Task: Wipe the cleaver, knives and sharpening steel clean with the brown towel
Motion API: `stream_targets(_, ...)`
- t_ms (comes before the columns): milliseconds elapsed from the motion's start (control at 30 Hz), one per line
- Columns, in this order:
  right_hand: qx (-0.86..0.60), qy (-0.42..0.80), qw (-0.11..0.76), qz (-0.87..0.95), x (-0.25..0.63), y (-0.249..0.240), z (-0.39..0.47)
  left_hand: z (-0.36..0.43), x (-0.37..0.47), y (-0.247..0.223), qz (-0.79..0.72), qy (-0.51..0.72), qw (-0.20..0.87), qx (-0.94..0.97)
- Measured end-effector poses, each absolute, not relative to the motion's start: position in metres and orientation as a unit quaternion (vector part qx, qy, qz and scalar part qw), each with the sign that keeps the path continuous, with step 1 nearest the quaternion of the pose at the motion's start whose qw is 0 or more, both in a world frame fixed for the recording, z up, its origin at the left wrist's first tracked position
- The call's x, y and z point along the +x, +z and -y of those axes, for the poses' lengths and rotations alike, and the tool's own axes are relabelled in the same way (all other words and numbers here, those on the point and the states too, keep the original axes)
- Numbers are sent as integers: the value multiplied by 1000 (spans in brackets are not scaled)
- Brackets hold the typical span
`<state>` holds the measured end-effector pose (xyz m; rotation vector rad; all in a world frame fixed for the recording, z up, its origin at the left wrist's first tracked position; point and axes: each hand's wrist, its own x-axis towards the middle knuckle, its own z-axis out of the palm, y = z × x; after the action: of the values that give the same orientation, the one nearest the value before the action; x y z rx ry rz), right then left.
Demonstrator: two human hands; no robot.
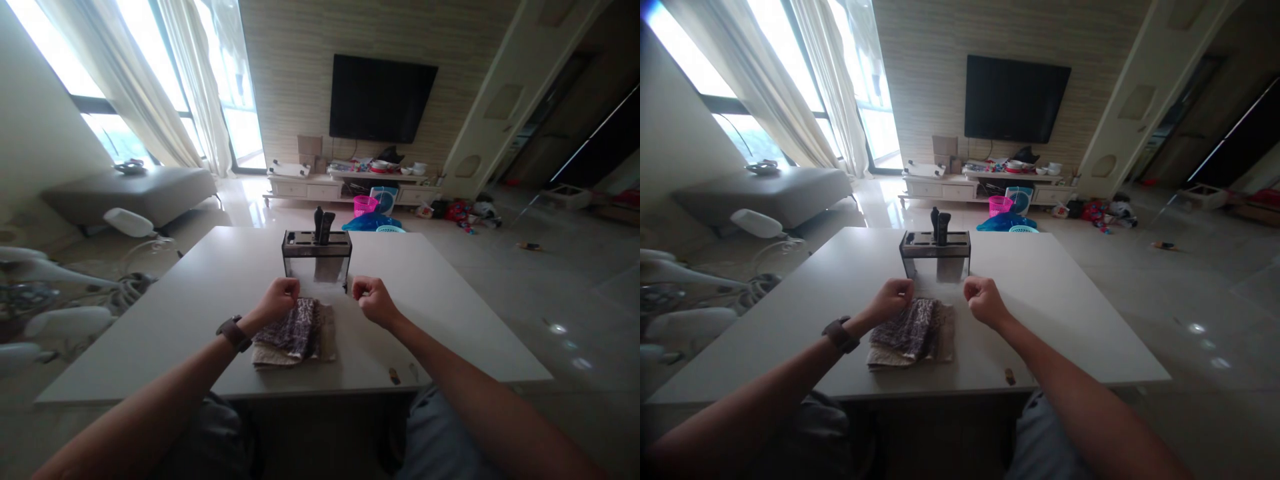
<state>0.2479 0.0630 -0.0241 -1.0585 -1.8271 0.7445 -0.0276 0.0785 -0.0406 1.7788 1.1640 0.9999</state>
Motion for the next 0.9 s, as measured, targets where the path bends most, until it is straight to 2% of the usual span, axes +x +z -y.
stream_targets(400, -409, 284, 453, 739, 238, -19, -57, -64, -25, -25, -429, 394, 354, 732)
stream_targets(600, -338, 237, 480, 774, 229, -9, -46, -64, -29, -18, -421, 405, 346, 734)
stream_targets(900, -375, 216, 426, 794, 235, -34, -57, -66, -31, -23, -428, 413, 363, 717)
